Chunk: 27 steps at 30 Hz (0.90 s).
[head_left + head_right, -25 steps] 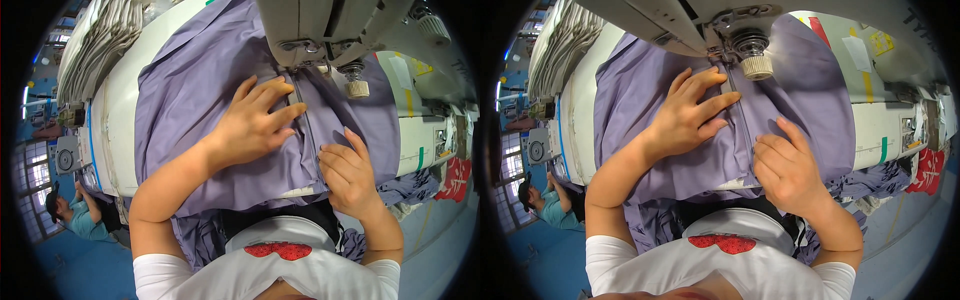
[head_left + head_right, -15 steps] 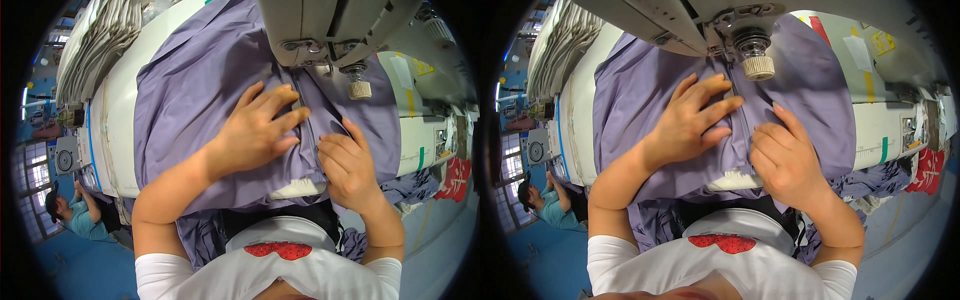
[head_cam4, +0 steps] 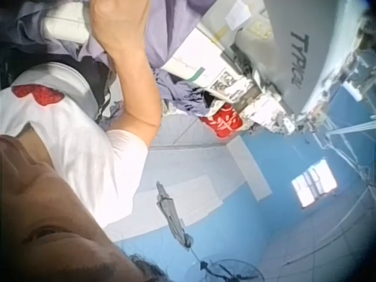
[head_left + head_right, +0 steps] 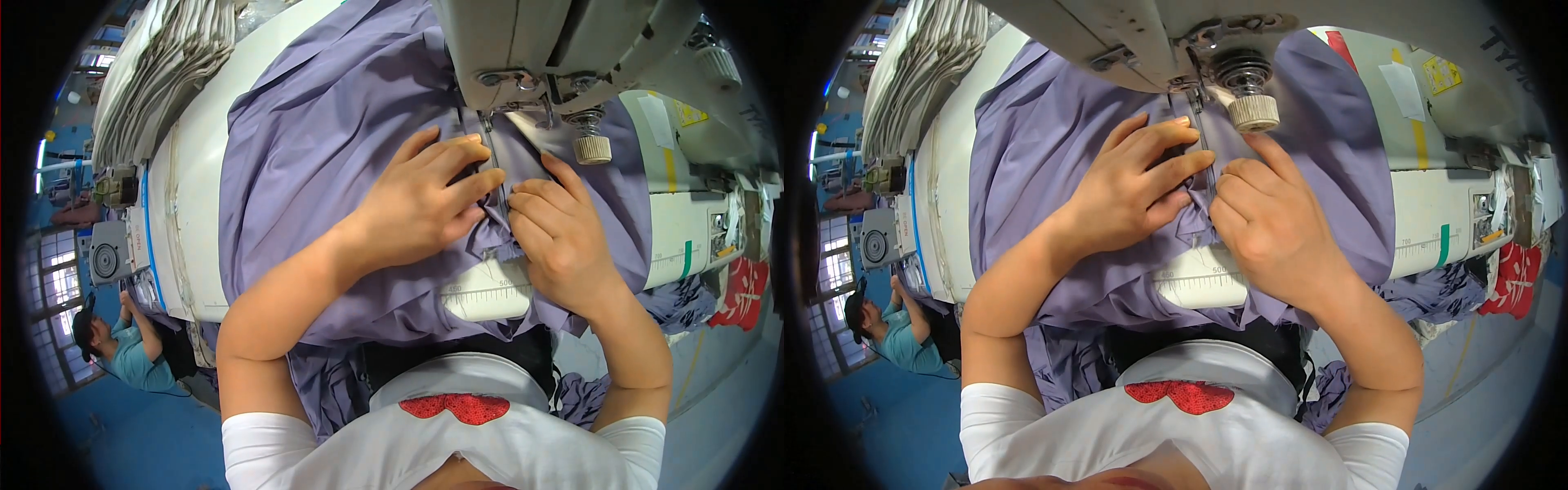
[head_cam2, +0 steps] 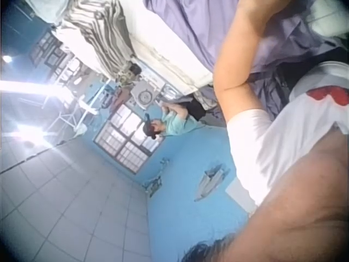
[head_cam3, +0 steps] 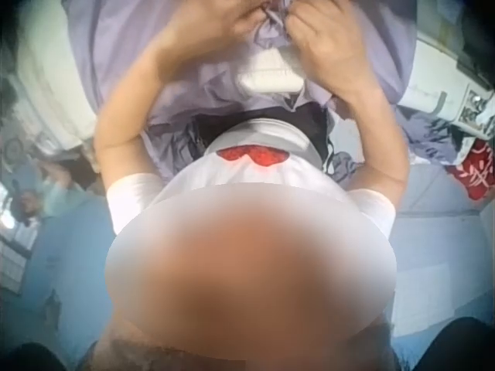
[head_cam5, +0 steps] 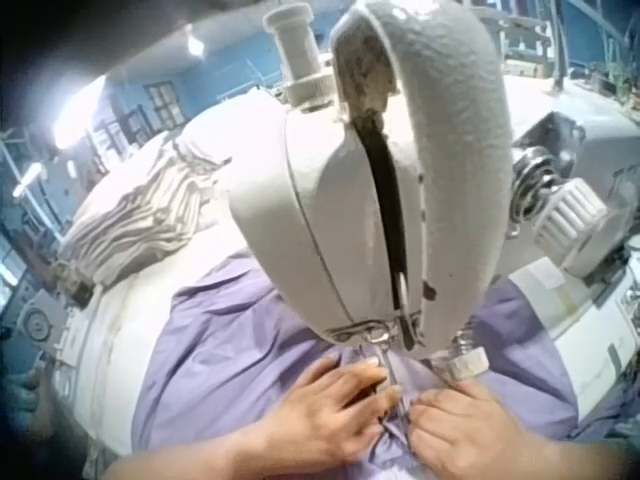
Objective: Sewing pieces of purple fabric together using an industrial sewing machine.
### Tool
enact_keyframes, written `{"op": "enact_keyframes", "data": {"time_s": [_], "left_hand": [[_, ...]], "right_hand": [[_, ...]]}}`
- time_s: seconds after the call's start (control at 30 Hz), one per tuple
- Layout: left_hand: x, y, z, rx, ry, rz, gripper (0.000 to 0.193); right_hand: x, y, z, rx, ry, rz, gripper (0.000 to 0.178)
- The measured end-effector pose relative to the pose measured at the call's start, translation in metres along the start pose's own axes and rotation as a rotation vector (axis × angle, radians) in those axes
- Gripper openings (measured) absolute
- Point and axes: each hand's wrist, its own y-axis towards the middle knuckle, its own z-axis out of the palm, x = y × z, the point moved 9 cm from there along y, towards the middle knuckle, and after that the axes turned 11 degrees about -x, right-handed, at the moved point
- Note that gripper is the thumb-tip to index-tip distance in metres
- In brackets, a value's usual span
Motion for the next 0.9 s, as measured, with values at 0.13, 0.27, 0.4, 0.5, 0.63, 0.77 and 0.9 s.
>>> {"op": "enact_keyframes", "data": {"time_s": [0.13,0.27,0.4,0.5,0.63,0.77,0.9], "left_hand": [[-0.011,-0.007,0.001,0.013,0.053,0.025,0.041],[-0.016,-0.012,-0.001,-0.004,-0.017,0.019,0.039],[-0.015,-0.011,-0.003,-0.041,-0.044,0.019,0.036],[-0.013,-0.011,-0.001,-0.057,-0.053,0.027,0.036],[-0.009,-0.008,-0.004,-0.109,-0.038,0.089,0.037],[0.004,0.002,-0.004,-0.075,-0.055,0.070,0.033],[0.002,-0.005,0.000,-0.003,-0.003,0.163,0.036]], "right_hand": [[0.000,0.001,0.002,-0.007,-0.027,-0.019,0.016],[0.002,0.002,0.001,-0.007,-0.038,-0.016,0.018],[0.003,-0.004,0.001,-0.041,-0.060,-0.037,0.020],[0.003,-0.003,0.002,-0.028,-0.053,-0.053,0.022],[-0.002,0.005,0.004,0.018,-0.044,-0.072,0.020],[-0.011,0.008,0.009,0.023,-0.045,-0.066,0.018],[-0.014,0.004,0.013,0.059,-0.070,-0.041,0.020]]}}
